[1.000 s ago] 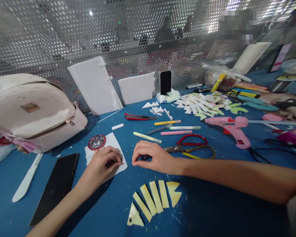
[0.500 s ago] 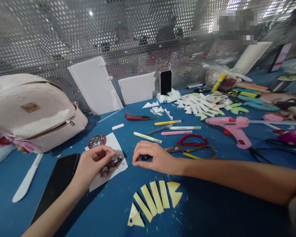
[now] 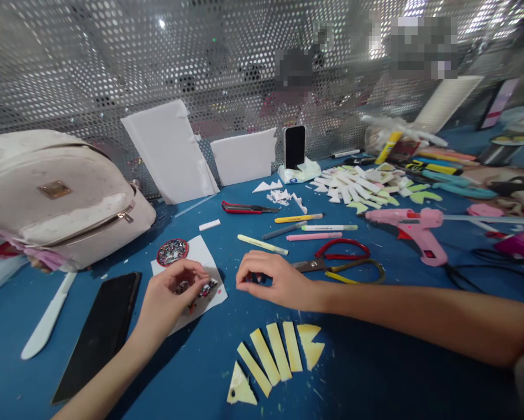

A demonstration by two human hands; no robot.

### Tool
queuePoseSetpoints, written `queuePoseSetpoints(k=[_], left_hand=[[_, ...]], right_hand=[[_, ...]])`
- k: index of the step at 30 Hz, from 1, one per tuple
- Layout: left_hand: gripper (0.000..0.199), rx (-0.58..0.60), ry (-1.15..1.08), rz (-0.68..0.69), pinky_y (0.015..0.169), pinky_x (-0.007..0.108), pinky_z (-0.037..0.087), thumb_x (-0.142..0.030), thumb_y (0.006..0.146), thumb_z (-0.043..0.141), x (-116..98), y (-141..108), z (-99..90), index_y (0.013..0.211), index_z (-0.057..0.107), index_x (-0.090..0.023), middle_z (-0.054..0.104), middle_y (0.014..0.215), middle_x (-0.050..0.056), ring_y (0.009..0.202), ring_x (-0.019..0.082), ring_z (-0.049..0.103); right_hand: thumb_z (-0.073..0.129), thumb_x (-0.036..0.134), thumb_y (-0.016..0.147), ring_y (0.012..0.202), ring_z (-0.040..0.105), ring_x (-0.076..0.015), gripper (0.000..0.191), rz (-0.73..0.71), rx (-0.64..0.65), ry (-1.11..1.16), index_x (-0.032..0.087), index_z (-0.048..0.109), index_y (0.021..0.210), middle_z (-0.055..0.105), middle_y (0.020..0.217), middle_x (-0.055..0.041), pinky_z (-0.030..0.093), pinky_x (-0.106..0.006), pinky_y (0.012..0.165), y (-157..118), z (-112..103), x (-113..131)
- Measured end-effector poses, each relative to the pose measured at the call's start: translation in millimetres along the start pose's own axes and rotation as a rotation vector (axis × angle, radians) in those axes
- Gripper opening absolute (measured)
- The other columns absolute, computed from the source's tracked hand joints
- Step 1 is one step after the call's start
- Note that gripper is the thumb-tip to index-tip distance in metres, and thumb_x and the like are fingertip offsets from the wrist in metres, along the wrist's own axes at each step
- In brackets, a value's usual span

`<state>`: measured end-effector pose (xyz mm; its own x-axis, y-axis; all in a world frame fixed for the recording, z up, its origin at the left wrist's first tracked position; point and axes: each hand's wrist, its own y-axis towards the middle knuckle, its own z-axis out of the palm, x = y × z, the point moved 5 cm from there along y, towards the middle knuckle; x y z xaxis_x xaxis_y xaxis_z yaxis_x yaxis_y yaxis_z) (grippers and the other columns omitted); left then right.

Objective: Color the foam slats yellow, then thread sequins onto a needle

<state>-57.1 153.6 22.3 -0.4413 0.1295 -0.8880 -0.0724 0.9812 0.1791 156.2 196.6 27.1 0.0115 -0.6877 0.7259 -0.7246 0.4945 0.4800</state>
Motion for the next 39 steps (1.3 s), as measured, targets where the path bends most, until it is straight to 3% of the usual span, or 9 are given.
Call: queuePoseSetpoints(k=[6, 14, 21, 39], left_hand=[[0.009, -0.032, 0.033, 0.057, 0.07, 0.023, 0.056, -0.024, 0.084, 0.073, -4.3, -18.3, 10.9, 0.093, 0.07, -0.022, 0.073, 0.082, 0.0, 0.073, 0.014, 0.069], [0.011, 0.016, 0.16, 0.258, 0.072, 0.02, 0.055, -0.014, 0.087, 0.07, -20.4, -33.5, 20.9, 0.09, 0.071, -0.024, 0.074, 0.084, -0.003, 0.077, 0.012, 0.07], [0.015, 0.005, 0.143, 0.257, 0.076, 0.017, 0.054, -0.013, 0.088, 0.072, -16.3, -34.7, 19.0, 0.093, 0.07, -0.027, 0.074, 0.086, -0.006, 0.078, 0.01, 0.07], [0.015, 0.01, 0.125, 0.259, 0.074, 0.016, 0.055, -0.013, 0.087, 0.071, -17.8, -34.6, 18.9, 0.094, 0.07, -0.027, 0.074, 0.086, -0.005, 0.078, 0.01, 0.069]], right_hand=[[0.055, 0.021, 0.098, 0.073, 0.054, -0.012, 0.011, 0.041, 0.008, 0.045, 0.018, 0.059, 0.088, 0.06, 0.083, -0.0007, 0.044, -0.025, 0.067, -2.1, 1.0, -0.6], [0.059, 0.018, 0.092, 0.07, 0.052, -0.0114, 0.011, -0.056, 0.028, 0.063, 0.017, 0.058, 0.082, 0.058, 0.076, -0.0003, 0.043, -0.023, 0.067, -3.6, 2.4, 4.9], [0.06, 0.017, 0.091, 0.07, 0.052, -0.0112, 0.012, -0.116, 0.059, 0.038, 0.017, 0.058, 0.079, 0.059, 0.073, 0.0008, 0.043, -0.024, 0.068, -2.2, 4.4, 7.5], [0.061, 0.016, 0.091, 0.07, 0.052, -0.0108, 0.012, -0.106, 0.05, 0.042, 0.016, 0.058, 0.08, 0.06, 0.073, 0.0, 0.043, -0.023, 0.068, -2.2, 3.4, 6.5]])
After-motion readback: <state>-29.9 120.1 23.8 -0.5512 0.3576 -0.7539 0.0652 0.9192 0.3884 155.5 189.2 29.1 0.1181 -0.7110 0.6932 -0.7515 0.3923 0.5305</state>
